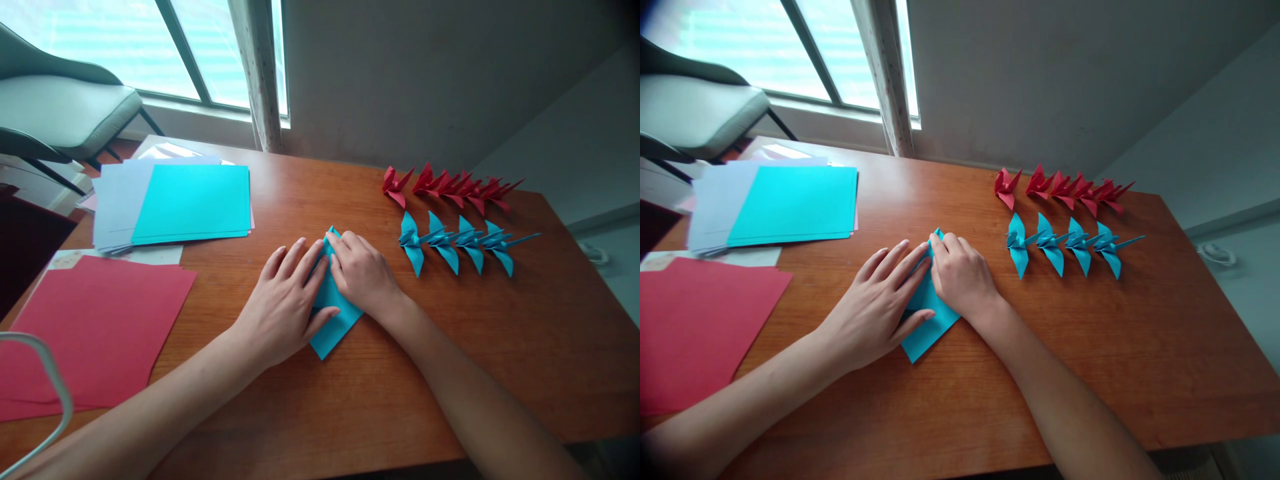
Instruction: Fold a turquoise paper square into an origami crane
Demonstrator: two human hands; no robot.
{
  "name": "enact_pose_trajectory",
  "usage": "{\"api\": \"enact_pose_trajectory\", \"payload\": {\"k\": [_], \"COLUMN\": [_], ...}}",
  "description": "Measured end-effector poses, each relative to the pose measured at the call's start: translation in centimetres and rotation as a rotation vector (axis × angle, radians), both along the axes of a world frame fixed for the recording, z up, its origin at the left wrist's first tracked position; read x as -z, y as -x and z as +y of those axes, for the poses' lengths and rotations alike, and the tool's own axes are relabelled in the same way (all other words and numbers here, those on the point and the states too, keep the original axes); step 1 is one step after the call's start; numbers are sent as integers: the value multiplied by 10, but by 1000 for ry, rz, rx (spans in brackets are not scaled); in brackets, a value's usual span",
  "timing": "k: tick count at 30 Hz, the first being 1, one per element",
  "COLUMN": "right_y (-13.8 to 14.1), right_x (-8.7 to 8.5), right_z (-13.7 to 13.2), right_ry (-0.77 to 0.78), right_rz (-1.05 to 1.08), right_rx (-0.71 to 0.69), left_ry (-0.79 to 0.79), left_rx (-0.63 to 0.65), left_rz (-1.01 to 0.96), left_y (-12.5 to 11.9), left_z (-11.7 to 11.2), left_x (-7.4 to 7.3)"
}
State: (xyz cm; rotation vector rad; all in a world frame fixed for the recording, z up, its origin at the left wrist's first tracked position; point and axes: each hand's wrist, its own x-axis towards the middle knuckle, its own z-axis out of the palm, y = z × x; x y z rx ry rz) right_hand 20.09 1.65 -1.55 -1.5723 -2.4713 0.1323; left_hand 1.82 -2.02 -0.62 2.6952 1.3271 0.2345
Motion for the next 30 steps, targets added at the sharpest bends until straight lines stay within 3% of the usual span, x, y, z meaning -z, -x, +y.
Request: {"api": "enact_pose_trajectory", "payload": {"k": [30], "right_y": [8], "right_x": [-5], "right_z": [7], "right_ry": [70], "right_rz": [-66], "right_rx": [84], "left_ry": [66], "left_rx": [21], "left_rz": [-6], "left_y": [1], "left_z": [4], "left_x": [1]}}
